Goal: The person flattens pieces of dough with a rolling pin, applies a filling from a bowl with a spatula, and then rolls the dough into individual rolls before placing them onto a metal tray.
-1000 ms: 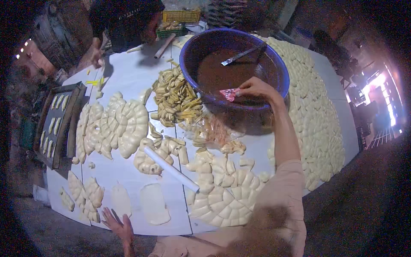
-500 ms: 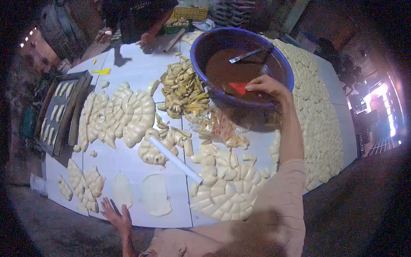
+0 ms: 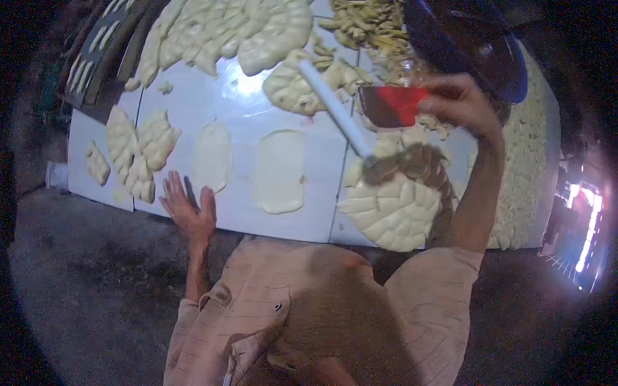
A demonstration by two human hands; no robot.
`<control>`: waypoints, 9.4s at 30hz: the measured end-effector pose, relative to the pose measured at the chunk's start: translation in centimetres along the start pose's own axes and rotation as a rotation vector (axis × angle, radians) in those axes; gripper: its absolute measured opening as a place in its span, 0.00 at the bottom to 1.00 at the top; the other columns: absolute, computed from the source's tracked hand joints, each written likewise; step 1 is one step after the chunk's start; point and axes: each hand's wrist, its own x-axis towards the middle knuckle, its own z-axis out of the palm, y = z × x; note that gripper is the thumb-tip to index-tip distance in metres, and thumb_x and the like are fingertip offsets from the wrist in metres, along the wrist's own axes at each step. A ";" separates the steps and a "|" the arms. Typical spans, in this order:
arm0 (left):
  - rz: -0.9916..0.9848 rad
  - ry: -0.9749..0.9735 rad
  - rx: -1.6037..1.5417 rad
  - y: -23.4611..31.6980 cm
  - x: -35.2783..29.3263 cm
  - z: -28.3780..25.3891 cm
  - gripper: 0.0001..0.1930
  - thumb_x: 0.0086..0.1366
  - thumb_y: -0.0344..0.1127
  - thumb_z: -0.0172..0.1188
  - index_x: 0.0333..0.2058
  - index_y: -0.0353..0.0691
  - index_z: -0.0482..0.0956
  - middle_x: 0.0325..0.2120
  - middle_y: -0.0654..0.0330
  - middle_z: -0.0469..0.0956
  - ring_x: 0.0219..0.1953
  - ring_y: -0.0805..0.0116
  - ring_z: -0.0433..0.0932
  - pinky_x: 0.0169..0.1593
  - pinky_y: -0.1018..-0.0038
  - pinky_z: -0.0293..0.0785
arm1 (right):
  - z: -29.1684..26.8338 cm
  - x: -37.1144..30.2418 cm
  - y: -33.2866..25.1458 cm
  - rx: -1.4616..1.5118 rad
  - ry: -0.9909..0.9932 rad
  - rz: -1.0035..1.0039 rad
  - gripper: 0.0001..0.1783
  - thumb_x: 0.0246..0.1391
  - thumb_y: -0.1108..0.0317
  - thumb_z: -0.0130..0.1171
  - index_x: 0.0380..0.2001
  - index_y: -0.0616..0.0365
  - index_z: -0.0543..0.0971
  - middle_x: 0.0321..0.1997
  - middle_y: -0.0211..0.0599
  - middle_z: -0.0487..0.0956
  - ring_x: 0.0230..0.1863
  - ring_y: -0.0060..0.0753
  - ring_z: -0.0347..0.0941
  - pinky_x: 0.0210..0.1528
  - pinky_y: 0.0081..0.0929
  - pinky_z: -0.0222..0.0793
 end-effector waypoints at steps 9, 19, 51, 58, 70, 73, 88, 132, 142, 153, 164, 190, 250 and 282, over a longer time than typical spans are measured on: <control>-0.011 0.012 0.018 -0.3 -0.4 -0.2 0.42 0.62 0.49 0.65 0.70 0.39 0.59 0.70 0.48 0.61 0.74 0.43 0.53 0.71 0.35 0.38 | 20.0 -0.7 -3.0 -0.370 -0.075 -0.188 0.17 0.54 0.54 0.69 0.39 0.55 0.86 0.26 0.43 0.83 0.29 0.46 0.80 0.33 0.36 0.73; -0.013 0.038 -0.003 -0.4 -0.4 0.1 0.41 0.62 0.50 0.65 0.69 0.40 0.63 0.69 0.51 0.63 0.73 0.46 0.55 0.72 0.37 0.39 | 22.6 -3.5 -6.3 -0.566 0.164 -0.147 0.08 0.59 0.63 0.63 0.36 0.54 0.83 0.26 0.42 0.80 0.30 0.48 0.78 0.33 0.41 0.71; 0.107 -0.265 -0.018 2.3 -0.5 0.2 0.44 0.63 0.73 0.52 0.72 0.56 0.59 0.75 0.41 0.40 0.76 0.37 0.38 0.67 0.24 0.27 | 32.3 3.5 -9.7 -0.433 0.049 -0.108 0.17 0.63 0.56 0.58 0.50 0.53 0.81 0.29 0.49 0.84 0.33 0.57 0.81 0.36 0.45 0.75; 0.091 -0.269 -0.053 2.0 -0.7 -0.3 0.43 0.63 0.70 0.54 0.71 0.55 0.62 0.74 0.40 0.47 0.76 0.38 0.41 0.67 0.24 0.32 | 30.4 3.0 -8.4 -0.414 0.087 -0.009 0.18 0.63 0.59 0.58 0.53 0.55 0.81 0.26 0.48 0.82 0.30 0.42 0.82 0.35 0.37 0.74; 0.014 -0.322 0.034 0.7 -2.8 -2.5 0.42 0.67 0.68 0.50 0.73 0.52 0.57 0.74 0.38 0.45 0.76 0.36 0.40 0.67 0.24 0.30 | 31.7 3.2 -9.4 -0.471 0.141 -0.076 0.18 0.62 0.56 0.59 0.51 0.51 0.82 0.29 0.47 0.83 0.33 0.51 0.82 0.36 0.43 0.74; 0.096 -0.292 -0.025 1.7 -1.6 -1.9 0.44 0.66 0.69 0.51 0.73 0.52 0.56 0.74 0.39 0.44 0.76 0.36 0.40 0.67 0.24 0.31 | 32.0 2.7 -10.9 -0.504 0.116 -0.078 0.19 0.61 0.54 0.59 0.51 0.50 0.82 0.29 0.46 0.84 0.34 0.52 0.82 0.36 0.44 0.74; 0.119 -0.326 0.034 0.6 0.7 -2.2 0.43 0.65 0.69 0.52 0.72 0.51 0.59 0.73 0.38 0.46 0.76 0.35 0.40 0.67 0.25 0.31 | 31.4 3.1 -9.0 -0.425 0.260 -0.089 0.18 0.61 0.54 0.60 0.50 0.49 0.82 0.33 0.42 0.85 0.35 0.49 0.82 0.37 0.41 0.75; 0.328 -0.104 -0.044 -1.5 -2.6 0.2 0.31 0.63 0.52 0.60 0.62 0.47 0.74 0.64 0.49 0.69 0.66 0.41 0.64 0.68 0.40 0.56 | 11.3 1.6 4.0 -0.495 1.146 0.030 0.18 0.60 0.62 0.62 0.51 0.59 0.79 0.56 0.49 0.77 0.58 0.50 0.74 0.57 0.43 0.70; 0.314 -0.071 -0.014 -1.9 -2.5 0.5 0.31 0.61 0.50 0.58 0.61 0.44 0.75 0.61 0.47 0.71 0.64 0.40 0.67 0.66 0.42 0.59 | 14.2 17.7 -0.2 -0.518 0.480 -0.061 0.16 0.56 0.59 0.59 0.41 0.58 0.84 0.44 0.51 0.83 0.48 0.55 0.79 0.51 0.48 0.73; 0.323 -0.010 -0.060 -0.9 -2.3 0.3 0.31 0.60 0.46 0.57 0.62 0.44 0.73 0.60 0.46 0.72 0.62 0.38 0.69 0.64 0.41 0.63 | 12.6 15.0 -2.1 -0.140 0.397 0.033 0.22 0.50 0.53 0.67 0.39 0.62 0.85 0.32 0.44 0.84 0.36 0.38 0.81 0.42 0.37 0.75; 0.326 0.044 -0.140 0.0 -1.1 -0.2 0.31 0.55 0.45 0.71 0.57 0.44 0.77 0.60 0.51 0.73 0.62 0.47 0.71 0.64 0.45 0.61 | 21.5 1.7 -5.1 0.089 0.028 0.108 0.14 0.55 0.67 0.68 0.39 0.68 0.84 0.28 0.31 0.82 0.28 0.17 0.75 0.31 0.20 0.70; -0.394 -0.787 -1.278 6.2 1.1 -4.2 0.20 0.65 0.28 0.67 0.55 0.32 0.80 0.37 0.58 0.85 0.34 0.78 0.80 0.36 0.81 0.77 | 31.5 -2.1 -4.8 0.498 -0.100 0.119 0.15 0.60 0.62 0.65 0.41 0.65 0.84 0.31 0.26 0.81 0.32 0.16 0.72 0.36 0.19 0.70; 0.497 -0.375 -0.358 9.6 5.6 1.4 0.08 0.61 0.35 0.66 0.38 0.42 0.83 0.48 0.57 0.77 0.53 0.55 0.73 0.51 0.59 0.70 | 29.4 -2.2 -0.4 -0.280 0.247 -0.221 0.11 0.62 0.59 0.59 0.39 0.55 0.82 0.42 0.37 0.77 0.40 0.45 0.79 0.41 0.41 0.76; 0.691 -0.306 -0.351 6.8 7.3 1.6 0.14 0.62 0.38 0.66 0.47 0.49 0.83 0.35 0.65 0.78 0.37 0.65 0.78 0.38 0.67 0.70 | 28.8 -0.9 1.0 -0.485 0.514 -0.482 0.18 0.55 0.63 0.67 0.49 0.52 0.81 0.41 0.35 0.79 0.35 0.38 0.79 0.34 0.35 0.76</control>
